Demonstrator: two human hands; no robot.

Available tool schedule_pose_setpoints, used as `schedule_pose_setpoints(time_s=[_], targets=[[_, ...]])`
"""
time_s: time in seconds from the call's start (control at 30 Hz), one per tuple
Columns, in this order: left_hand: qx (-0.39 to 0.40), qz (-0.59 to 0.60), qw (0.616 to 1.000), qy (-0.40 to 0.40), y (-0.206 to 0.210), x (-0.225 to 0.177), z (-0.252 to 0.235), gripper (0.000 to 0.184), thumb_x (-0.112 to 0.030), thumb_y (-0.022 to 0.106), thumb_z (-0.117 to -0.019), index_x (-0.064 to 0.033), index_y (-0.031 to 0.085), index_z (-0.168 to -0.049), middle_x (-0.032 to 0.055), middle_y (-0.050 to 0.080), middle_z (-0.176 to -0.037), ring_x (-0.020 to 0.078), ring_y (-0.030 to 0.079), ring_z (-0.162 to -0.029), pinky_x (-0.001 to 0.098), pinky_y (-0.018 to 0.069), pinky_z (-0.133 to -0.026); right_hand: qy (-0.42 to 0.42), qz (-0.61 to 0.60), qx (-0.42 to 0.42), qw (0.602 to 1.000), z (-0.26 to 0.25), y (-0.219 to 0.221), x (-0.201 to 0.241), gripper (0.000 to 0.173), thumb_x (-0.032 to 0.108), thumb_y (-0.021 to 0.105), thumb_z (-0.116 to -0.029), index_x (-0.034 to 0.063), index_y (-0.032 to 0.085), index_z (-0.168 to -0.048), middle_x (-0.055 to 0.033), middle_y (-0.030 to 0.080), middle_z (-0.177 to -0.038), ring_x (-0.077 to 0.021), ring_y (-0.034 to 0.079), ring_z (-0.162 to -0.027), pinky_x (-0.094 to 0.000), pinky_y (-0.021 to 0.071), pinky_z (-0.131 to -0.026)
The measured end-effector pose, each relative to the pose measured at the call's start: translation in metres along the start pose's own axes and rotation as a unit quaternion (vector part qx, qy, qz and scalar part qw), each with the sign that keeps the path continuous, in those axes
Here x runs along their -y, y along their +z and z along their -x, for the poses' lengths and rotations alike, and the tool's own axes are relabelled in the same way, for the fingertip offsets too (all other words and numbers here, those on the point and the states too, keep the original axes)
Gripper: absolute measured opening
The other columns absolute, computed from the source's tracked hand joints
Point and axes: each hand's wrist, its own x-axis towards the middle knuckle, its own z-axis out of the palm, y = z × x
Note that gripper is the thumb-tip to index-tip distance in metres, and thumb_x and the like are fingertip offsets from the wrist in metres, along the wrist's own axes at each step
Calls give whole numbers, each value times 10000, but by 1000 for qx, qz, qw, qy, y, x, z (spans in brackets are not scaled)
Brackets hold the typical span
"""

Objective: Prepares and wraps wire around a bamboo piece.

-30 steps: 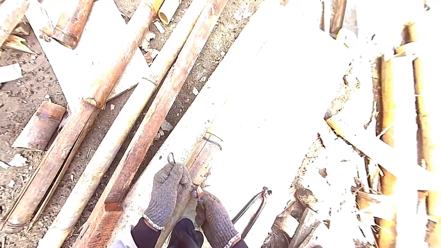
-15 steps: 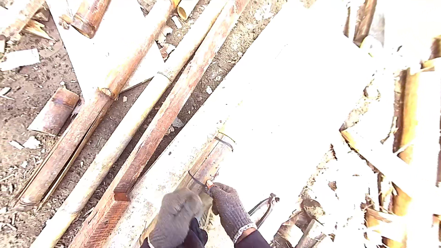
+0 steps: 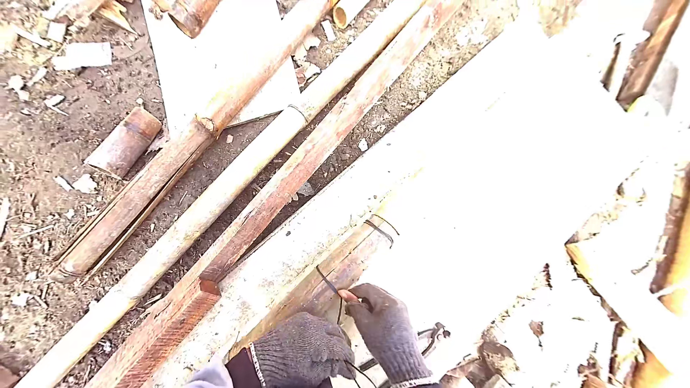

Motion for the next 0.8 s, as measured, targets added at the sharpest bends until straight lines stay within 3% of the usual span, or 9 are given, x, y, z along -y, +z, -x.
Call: schedule_pose_setpoints(time_s=[0.1, 0.23, 0.33, 0.4, 0.57, 0.63, 0.73, 0.8], targets=[[50, -5, 999, -5, -3, -3, -4, 259, -242, 518, -1068, -113, 743, -1065, 79, 723, -1154, 221, 670, -1138, 403, 545, -970, 94, -132, 13, 987, 12, 1, -19, 253, 411, 724, -888, 160, 750, -900, 51, 701, -713, -105, 648, -601, -353, 560, -570], [119, -9, 993, -16, -8, -6, -11, 273, -245, 503, -1073, -119, 746, -1063, 81, 713, -1160, 233, 661, -1137, 418, 534, -969, 120, -270, 57, 954, 27, 10, -28, 226, 287, 662, -957, 92, 748, -1032, -24, 719, -796, -151, 667, -649, -332, 575, -594], [108, -4, 994, -18, -7, -7, -10, 295, -277, 493, -1080, -129, 747, -1070, 69, 721, -1089, 232, 664, -1089, 420, 533, -947, 88, -307, 77, 945, 32, 14, -28, 245, 234, 601, -998, 63, 745, -1098, -42, 732, -890, -154, 670, -681, -331, 586, -618], [96, -9, 995, -24, -5, -7, -9, 300, -284, 493, -1078, -128, 749, -1061, 71, 726, -1052, 234, 673, -1056, 425, 539, -919, 61, -299, 86, 948, 31, 14, -27, 300, 283, 562, -1013, 62, 735, -1119, -33, 717, -862, -144, 658, -680, -328, 573, -614], [85, -19, 996, -16, -2, -8, -10, 305, -296, 486, -1083, -134, 744, -1066, 60, 726, -1061, 224, 671, -1066, 415, 536, -934, 62, -167, 82, 981, 23, 7, -21, 340, 407, 494, -1002, 158, 726, -1016, 47, 671, -763, -95, 633, -648, -340, 546, -588], [89, -18, 996, -15, -1, -6, -10, 308, -298, 482, -1084, -140, 746, -1072, 53, 726, -1072, 216, 667, -1079, 409, 533, -945, 101, -213, 89, 968, 21, 8, -18, 344, 395, 507, -999, 129, 724, -1030, 22, 671, -765, -116, 635, -644, -338, 548, -586], [96, -19, 995, -7, 0, -3, -10, 307, -296, 486, -1083, -132, 744, -1068, 62, 727, -1050, 222, 672, -1072, 416, 535, -948, 188, -352, 131, 907, 21, 13, -13, 373, 384, 518, -1025, 62, 685, -1109, -38, 634, -759, -147, 586, -617, -325, 513, -556], [99, -29, 995, -2, 1, -2, -10, 302, -299, 487, -1083, -137, 740, -1058, 59, 720, -1021, 220, 671, -1046, 409, 538, -928, 176, -332, 155, 914, 20, 16, -11, 348, 348, 513, -1027, 59, 708, -1024, -37, 639, -748, -141, 581, -598, -326, 509, -553]])
